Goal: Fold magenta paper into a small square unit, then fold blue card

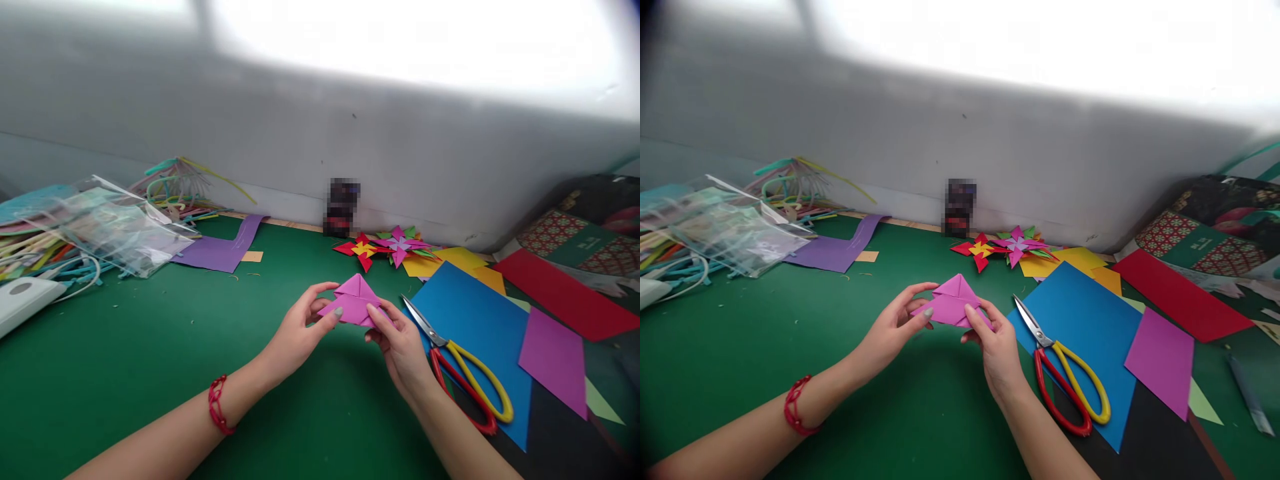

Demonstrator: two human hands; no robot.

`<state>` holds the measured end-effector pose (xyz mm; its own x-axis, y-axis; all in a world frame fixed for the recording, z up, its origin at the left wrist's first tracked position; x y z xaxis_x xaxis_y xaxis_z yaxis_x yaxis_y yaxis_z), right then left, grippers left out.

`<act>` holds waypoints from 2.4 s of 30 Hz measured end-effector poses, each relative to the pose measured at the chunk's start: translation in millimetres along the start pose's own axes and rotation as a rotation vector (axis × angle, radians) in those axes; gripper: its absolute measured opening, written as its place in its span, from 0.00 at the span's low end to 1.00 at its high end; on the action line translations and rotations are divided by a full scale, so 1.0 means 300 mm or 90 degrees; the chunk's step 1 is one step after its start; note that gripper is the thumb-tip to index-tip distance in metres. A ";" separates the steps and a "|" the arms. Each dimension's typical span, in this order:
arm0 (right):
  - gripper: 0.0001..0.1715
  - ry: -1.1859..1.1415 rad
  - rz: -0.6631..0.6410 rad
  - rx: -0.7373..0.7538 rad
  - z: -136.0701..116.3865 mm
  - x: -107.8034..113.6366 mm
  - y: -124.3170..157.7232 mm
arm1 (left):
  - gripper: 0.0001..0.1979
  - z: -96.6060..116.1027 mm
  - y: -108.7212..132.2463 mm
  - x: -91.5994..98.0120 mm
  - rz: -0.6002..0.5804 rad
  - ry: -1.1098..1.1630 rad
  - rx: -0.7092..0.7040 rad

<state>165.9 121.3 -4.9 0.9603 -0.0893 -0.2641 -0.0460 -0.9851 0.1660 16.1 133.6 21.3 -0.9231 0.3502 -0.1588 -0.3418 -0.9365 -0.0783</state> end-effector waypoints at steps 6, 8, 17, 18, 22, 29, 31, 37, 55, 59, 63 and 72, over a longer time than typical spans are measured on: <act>0.15 -0.044 -0.008 -0.004 -0.006 -0.009 0.006 | 0.15 -0.039 -0.009 0.014 0.035 0.068 0.055; 0.14 -0.075 -0.021 -0.022 -0.004 -0.016 0.008 | 0.13 -0.040 -0.009 0.014 0.035 0.084 0.057; 0.10 -0.194 -0.094 -0.182 0.030 -0.039 0.027 | 0.28 0.001 -0.014 0.013 -0.004 0.005 -0.037; 0.11 -0.198 -0.094 -0.196 0.033 -0.041 0.030 | 0.29 0.007 -0.014 0.010 -0.019 0.006 -0.047; 0.10 -0.204 -0.112 -0.204 0.029 -0.053 0.038 | 0.27 0.026 -0.009 -0.006 -0.083 0.022 -0.061; 0.16 -0.073 -0.066 -0.098 -0.032 -0.023 0.016 | 0.27 0.027 -0.014 0.017 -0.046 -0.059 -0.060; 0.19 -0.024 -0.057 -0.069 -0.048 -0.015 0.013 | 0.24 0.007 -0.017 0.021 -0.044 -0.052 -0.027; 0.21 0.066 -0.071 -0.048 -0.050 -0.030 0.020 | 0.14 -0.020 -0.020 0.023 -0.040 0.017 0.053; 0.28 0.114 -0.065 0.015 -0.072 -0.043 0.038 | 0.13 0.027 -0.023 0.035 0.010 -0.048 -0.053; 0.10 0.249 0.008 0.150 -0.112 -0.026 0.058 | 0.12 0.051 -0.011 0.059 0.112 -0.194 -0.129; 0.15 0.416 0.035 0.446 -0.169 -0.031 0.115 | 0.19 0.005 -0.006 0.046 0.098 -0.070 -0.007; 0.29 0.711 -0.061 0.668 -0.156 -0.076 0.163 | 0.24 0.034 0.023 -0.028 0.025 0.232 0.106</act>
<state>154.6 82.1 53.6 0.6588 -0.3412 0.6705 0.3196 -0.6798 -0.6600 19.6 123.9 32.1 -0.8237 0.2694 -0.4989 -0.3587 -0.9290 0.0905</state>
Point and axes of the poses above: each hand's wrist, its own y-axis away from the middle knuckle, its own x-axis out of the back of the hand, z = x × y, the point moved 6 cm from there along -y, towards the middle knuckle, and after that the axes turned 4 degrees about -x, right-handed, at the moved point
